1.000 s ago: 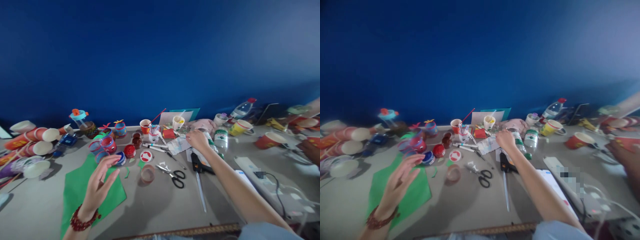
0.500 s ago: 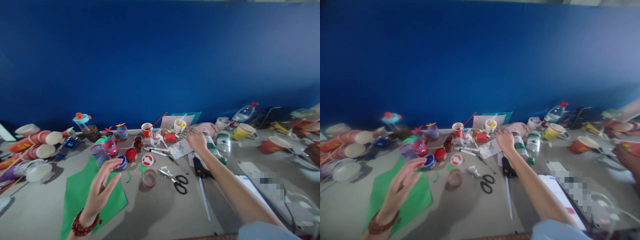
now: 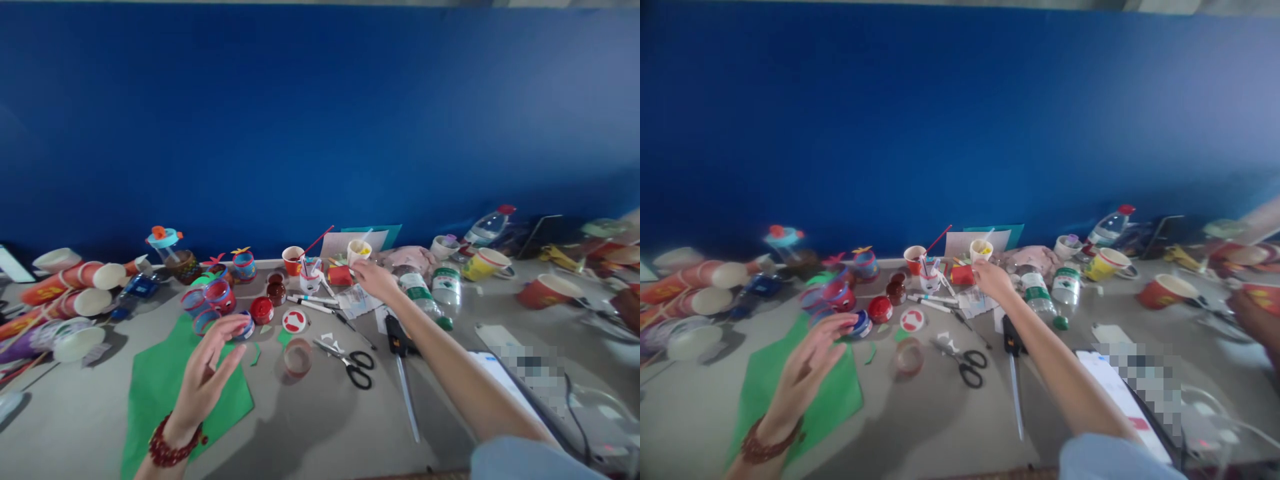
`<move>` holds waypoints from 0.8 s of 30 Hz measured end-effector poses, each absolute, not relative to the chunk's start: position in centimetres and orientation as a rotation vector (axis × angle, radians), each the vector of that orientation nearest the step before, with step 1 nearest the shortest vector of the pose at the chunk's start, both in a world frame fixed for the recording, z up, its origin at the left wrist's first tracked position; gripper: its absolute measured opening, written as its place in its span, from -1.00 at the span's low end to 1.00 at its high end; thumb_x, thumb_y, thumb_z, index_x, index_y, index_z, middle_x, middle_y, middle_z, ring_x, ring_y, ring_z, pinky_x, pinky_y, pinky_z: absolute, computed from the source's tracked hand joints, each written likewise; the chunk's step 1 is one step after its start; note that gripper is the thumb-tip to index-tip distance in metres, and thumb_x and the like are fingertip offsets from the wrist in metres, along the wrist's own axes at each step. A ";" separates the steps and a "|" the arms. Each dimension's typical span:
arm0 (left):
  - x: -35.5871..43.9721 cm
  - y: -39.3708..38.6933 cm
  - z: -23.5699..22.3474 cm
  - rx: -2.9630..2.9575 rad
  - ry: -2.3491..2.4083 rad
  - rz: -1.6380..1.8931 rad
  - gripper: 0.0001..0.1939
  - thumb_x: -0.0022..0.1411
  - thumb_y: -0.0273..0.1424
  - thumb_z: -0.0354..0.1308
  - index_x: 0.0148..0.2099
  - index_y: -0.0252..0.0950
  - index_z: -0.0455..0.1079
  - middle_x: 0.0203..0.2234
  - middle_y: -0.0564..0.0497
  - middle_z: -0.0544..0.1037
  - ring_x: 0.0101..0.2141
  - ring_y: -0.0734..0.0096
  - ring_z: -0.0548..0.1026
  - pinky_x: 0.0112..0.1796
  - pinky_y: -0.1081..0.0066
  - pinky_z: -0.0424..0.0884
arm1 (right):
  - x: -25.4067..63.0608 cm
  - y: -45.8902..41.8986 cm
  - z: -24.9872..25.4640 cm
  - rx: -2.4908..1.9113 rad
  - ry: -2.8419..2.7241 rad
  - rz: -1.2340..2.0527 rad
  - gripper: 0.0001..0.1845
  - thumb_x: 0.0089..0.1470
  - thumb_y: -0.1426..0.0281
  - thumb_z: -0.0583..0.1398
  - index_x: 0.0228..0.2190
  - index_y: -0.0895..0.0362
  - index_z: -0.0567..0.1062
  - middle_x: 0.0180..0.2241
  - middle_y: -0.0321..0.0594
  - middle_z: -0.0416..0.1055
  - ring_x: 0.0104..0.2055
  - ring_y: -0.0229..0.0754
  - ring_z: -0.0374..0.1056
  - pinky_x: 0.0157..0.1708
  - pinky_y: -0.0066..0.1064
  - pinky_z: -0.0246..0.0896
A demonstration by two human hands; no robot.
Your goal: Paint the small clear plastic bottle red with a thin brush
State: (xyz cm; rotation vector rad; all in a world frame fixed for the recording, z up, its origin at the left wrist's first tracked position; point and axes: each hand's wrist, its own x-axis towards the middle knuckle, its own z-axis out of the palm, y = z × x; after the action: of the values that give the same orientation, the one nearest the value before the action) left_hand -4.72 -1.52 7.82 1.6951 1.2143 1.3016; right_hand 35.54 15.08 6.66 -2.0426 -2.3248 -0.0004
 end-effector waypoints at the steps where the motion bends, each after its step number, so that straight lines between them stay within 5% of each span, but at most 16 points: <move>1: -4.7 -1.6 7.9 1.691 1.212 1.304 -0.70 0.40 -0.27 0.20 0.12 -0.21 0.49 0.11 -0.15 0.53 0.11 0.16 0.53 0.16 0.27 0.47 | 34.5 15.6 6.4 -2.036 -2.338 0.020 -0.64 0.34 0.26 0.26 0.10 0.12 0.48 0.13 -0.06 0.46 0.04 -0.02 0.48 0.01 -0.05 0.48; 13: -5.9 -1.9 7.3 1.671 1.188 1.312 -0.71 0.38 -0.31 0.22 0.11 -0.20 0.52 0.11 -0.17 0.54 0.08 0.13 0.58 0.10 0.29 0.53 | 28.7 21.8 4.8 -2.287 -2.106 0.242 -0.59 0.33 0.25 0.27 0.13 0.14 0.46 0.13 -0.05 0.45 0.04 0.00 0.48 0.00 -0.04 0.48; 24: -5.2 -1.4 7.4 1.619 1.086 1.302 -0.73 0.39 -0.34 0.22 0.10 -0.20 0.52 0.10 -0.16 0.53 0.07 0.18 0.57 0.11 0.32 0.52 | 31.3 17.8 7.8 -1.865 -1.689 0.487 -0.68 0.37 0.25 0.22 0.07 0.11 0.50 0.05 -0.08 0.50 -0.05 -0.08 0.51 -0.06 -0.14 0.50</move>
State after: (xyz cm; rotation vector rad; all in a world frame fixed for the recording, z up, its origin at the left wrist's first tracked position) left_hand -5.25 -1.43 7.41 1.6193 1.0865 1.3020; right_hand 31.34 17.85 7.79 -1.8649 -1.6887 0.4869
